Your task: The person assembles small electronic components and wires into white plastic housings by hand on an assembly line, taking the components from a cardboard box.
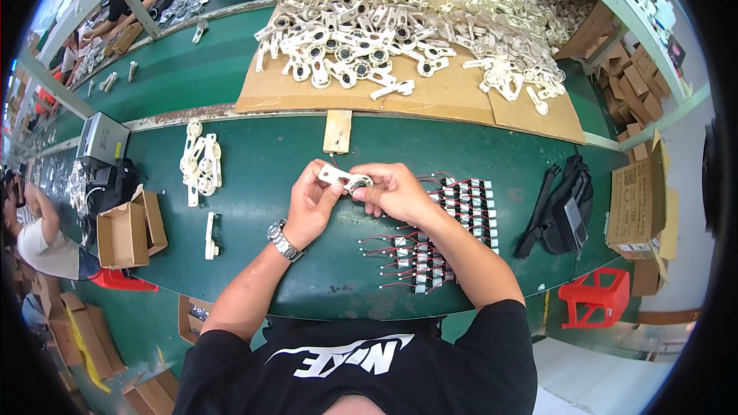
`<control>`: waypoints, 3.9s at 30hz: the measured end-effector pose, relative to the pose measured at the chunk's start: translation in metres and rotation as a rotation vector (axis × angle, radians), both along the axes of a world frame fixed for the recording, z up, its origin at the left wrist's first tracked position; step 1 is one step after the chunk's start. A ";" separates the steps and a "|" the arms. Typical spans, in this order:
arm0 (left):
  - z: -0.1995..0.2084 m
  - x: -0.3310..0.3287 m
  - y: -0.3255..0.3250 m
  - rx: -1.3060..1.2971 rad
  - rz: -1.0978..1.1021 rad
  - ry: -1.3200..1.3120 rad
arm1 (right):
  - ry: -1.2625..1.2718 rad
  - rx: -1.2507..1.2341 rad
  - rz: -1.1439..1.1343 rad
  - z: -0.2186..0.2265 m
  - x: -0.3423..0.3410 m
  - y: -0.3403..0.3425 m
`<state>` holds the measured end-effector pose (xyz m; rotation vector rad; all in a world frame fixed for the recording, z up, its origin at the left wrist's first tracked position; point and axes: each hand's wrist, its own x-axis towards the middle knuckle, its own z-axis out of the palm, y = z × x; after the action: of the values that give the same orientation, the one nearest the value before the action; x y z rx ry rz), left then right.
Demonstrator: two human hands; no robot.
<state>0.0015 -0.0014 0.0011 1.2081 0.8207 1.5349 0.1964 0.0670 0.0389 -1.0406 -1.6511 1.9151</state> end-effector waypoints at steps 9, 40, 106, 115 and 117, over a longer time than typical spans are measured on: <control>0.001 0.001 -0.001 -0.001 0.010 0.022 | 0.051 -0.076 0.032 -0.003 0.003 0.005; -0.005 0.004 0.001 0.014 0.094 0.045 | 0.120 -0.007 -0.004 -0.005 -0.006 0.000; -0.004 -0.037 0.025 -0.140 0.405 0.715 | -0.465 1.172 0.179 0.014 0.022 -0.040; 0.000 -0.040 0.014 -0.040 0.322 0.714 | -0.331 1.172 0.258 0.060 -0.019 -0.046; 0.002 -0.041 0.012 -0.017 0.337 0.709 | -0.545 1.165 0.314 0.067 -0.003 -0.038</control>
<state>-0.0395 0.0110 0.0034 1.6953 1.5581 1.3431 0.1933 0.0292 0.1062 -0.7987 -2.7687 0.4593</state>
